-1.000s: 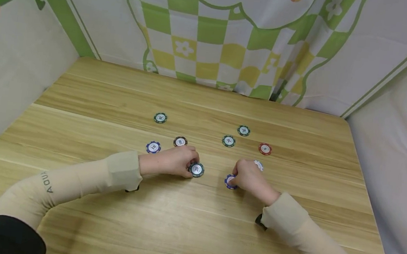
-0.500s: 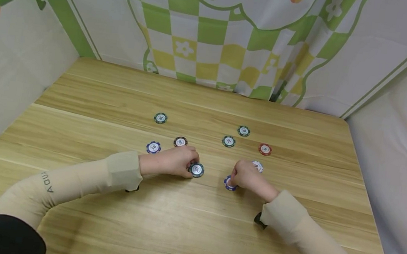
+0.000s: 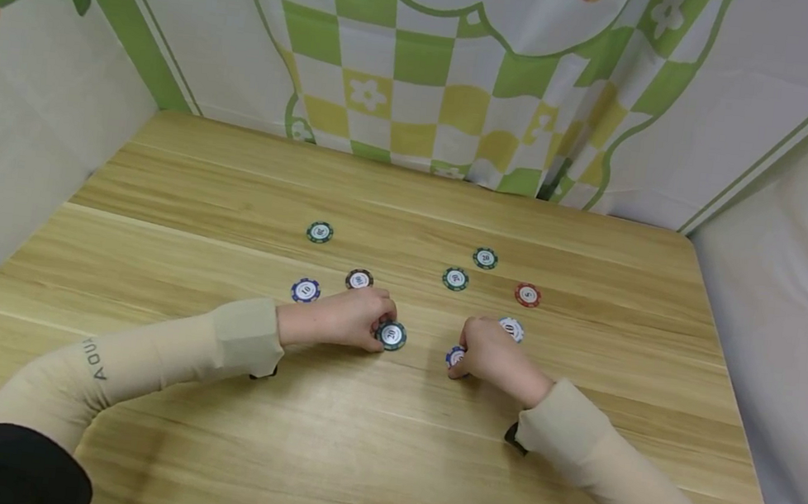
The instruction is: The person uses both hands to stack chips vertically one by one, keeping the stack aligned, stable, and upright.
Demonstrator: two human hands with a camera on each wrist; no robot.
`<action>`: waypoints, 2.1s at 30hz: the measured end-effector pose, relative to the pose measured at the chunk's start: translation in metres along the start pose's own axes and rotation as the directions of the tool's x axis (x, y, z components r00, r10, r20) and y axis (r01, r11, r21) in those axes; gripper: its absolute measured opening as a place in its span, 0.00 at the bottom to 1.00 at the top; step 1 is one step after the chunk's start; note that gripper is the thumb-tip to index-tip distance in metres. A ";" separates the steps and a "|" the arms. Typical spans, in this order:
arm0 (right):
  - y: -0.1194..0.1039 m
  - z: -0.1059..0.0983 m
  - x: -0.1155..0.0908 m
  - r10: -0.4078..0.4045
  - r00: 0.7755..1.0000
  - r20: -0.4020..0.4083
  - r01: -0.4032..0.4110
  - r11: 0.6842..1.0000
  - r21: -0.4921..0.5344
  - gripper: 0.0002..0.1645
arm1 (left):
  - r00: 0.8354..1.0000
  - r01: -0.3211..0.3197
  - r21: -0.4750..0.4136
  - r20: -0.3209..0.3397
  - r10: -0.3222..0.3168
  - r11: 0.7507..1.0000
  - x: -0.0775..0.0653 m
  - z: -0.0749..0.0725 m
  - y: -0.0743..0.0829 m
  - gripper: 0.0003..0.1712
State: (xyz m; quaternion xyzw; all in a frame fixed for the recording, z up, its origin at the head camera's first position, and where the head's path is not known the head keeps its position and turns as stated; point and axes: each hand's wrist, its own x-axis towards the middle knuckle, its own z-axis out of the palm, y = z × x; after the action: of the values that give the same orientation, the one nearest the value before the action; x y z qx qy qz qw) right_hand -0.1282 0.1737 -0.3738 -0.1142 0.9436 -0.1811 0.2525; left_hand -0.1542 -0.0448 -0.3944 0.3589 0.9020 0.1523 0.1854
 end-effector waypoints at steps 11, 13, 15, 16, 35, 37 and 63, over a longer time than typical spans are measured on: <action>0.002 0.001 0.000 -0.010 1.000 -0.024 0.010 1.000 0.016 0.21 | 1.000 -0.003 0.020 -0.004 0.003 1.000 0.000 0.001 0.001 0.19; 0.003 0.000 0.000 -0.032 0.999 -0.036 0.032 0.999 0.021 0.19 | 1.000 -0.005 0.021 -0.005 0.005 1.000 0.000 0.001 0.001 0.19; 0.004 -0.002 0.000 -0.049 0.998 -0.044 0.050 0.999 0.020 0.17 | 1.000 -0.005 0.018 -0.005 0.005 1.000 0.000 0.001 0.001 0.19; 0.004 -0.003 0.000 -0.058 0.997 -0.046 0.059 0.998 0.020 0.15 | 1.000 -0.004 0.015 -0.004 0.004 1.000 0.000 0.001 0.001 0.19; 0.005 -0.014 0.001 -0.052 0.999 -0.006 0.052 0.992 0.116 0.02 | 1.000 0.015 -0.020 0.001 -0.015 1.000 -0.003 0.000 0.000 0.19; 0.005 -0.015 0.001 -0.050 0.999 -0.010 0.051 0.989 0.137 0.02 | 1.000 0.016 -0.014 0.000 -0.016 1.000 -0.002 0.000 0.000 0.19; -0.006 -0.005 0.012 0.009 0.996 -0.093 0.040 0.860 0.509 0.09 | 1.000 0.004 -0.001 -0.005 -0.004 1.000 0.000 0.000 -0.001 0.19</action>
State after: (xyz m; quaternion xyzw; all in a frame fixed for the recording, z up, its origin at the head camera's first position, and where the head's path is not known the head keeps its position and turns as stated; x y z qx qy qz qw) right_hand -0.1406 0.1655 -0.3727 -0.0425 0.8717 -0.4315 0.2283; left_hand -0.1543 -0.0457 -0.3949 0.3568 0.9030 0.1532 0.1838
